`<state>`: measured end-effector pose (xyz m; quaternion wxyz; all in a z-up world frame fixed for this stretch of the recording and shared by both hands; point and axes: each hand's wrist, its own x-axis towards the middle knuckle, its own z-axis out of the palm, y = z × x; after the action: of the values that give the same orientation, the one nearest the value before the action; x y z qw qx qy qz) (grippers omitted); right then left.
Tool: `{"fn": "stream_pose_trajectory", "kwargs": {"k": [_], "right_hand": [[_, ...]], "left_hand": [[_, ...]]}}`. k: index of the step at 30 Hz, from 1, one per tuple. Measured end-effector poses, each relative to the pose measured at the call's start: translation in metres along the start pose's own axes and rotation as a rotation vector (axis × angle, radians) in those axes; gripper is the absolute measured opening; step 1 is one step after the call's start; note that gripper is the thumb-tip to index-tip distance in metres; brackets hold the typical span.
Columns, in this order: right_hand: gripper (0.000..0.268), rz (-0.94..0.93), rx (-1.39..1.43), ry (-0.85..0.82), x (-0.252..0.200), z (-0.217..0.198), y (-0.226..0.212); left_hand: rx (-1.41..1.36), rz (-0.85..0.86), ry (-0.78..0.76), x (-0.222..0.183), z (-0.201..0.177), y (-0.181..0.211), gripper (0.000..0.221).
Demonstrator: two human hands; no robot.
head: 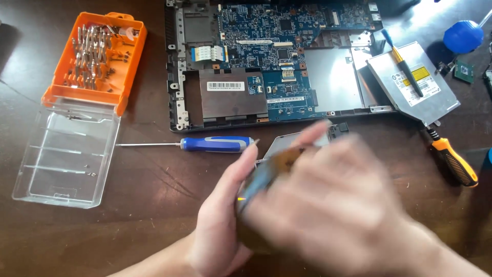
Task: Cleaning a DVD disc with a cloth and inserting it into a laptop's internal optical drive tray.
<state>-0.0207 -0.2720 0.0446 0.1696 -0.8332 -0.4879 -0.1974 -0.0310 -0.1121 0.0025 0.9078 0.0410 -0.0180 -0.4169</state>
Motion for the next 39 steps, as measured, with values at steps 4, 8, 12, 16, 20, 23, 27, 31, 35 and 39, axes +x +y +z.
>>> {"fn": "stream_pose_trajectory", "kwargs": {"k": [4,8,12,16,20,23,27,31,35,39], "right_hand": [[0.022,0.11,-0.057,0.16,-0.006,0.007,-0.002],[0.015,-0.126,-0.048,0.097,0.002,0.008,-0.01],[0.026,0.257,-0.057,0.333,-0.021,0.002,0.019],[0.016,0.825,0.504,0.884,-0.061,0.018,0.044],[0.019,0.903,1.127,0.967,-0.034,0.0,0.031],[0.008,0.823,1.298,0.758,-0.032,-0.002,0.033],[0.014,0.902,1.15,0.706,-0.042,0.003,0.038],[0.046,0.773,1.263,0.618,-0.048,0.006,0.037],[0.039,0.805,0.89,0.46,-0.036,0.005,0.012],[0.02,0.528,0.221,0.443,-0.016,0.001,0.001]], "left_hand": [[0.273,0.051,-0.019,-0.004,0.005,0.006,0.074],[0.154,0.005,-0.028,-0.008,0.009,0.012,0.071],[0.44,0.17,-0.003,0.0,-0.002,0.036,0.084],[0.353,0.277,0.057,-0.003,0.006,0.055,0.09],[0.249,0.211,0.015,-0.005,0.007,0.052,0.087],[0.178,0.132,0.023,-0.005,0.009,0.046,0.081],[0.171,0.057,0.021,-0.005,0.008,0.037,0.08],[0.162,-0.041,0.097,-0.005,0.007,0.033,0.084],[-0.015,-0.048,0.162,-0.008,0.002,0.032,0.084],[-0.097,-0.056,0.157,-0.01,-0.002,0.033,0.084]]}}
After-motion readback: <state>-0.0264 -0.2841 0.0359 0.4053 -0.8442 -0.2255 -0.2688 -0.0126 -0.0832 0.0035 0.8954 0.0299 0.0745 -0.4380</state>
